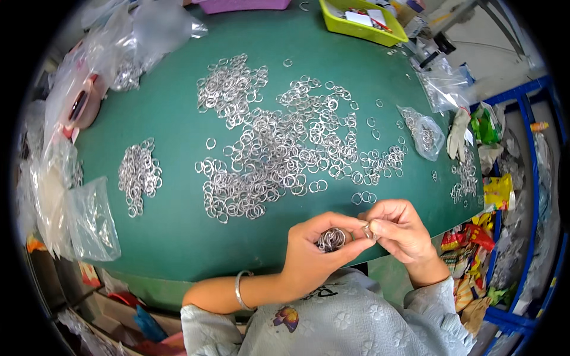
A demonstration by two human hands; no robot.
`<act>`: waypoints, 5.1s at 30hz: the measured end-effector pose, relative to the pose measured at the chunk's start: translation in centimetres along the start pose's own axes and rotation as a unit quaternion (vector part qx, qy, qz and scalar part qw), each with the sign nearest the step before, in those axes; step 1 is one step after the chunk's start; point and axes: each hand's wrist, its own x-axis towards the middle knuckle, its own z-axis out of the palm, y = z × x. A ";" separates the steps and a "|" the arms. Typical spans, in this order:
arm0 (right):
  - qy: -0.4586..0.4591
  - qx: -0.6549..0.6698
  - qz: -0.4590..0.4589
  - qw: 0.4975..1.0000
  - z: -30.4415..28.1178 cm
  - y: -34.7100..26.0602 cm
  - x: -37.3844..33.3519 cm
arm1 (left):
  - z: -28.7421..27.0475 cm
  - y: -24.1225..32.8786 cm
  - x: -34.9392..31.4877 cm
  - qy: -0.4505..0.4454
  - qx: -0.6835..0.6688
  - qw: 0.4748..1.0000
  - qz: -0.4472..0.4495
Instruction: The person sorts small metal rings from a large pile on a table, picking them up one by one and placing them into a separate smaller pile or a bag by hand.
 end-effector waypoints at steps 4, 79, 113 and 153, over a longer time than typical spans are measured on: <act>0.001 -0.051 -0.026 0.998 0.5 -1.0 -0.1 | 1.0 0.1 -0.8 0.044 -0.024 0.999 0.002; 0.197 -0.709 -0.269 0.621 -8.8 2.1 4.1 | -0.1 -3.3 1.8 0.063 -0.252 0.941 -0.217; 0.062 -0.041 -0.032 0.997 -3.5 2.4 1.6 | -0.6 -3.5 3.1 -0.020 0.073 0.995 -0.061; 0.380 -0.570 -0.206 0.699 -12.3 -2.3 1.0 | -0.7 -4.2 2.6 0.004 -0.041 0.983 -0.180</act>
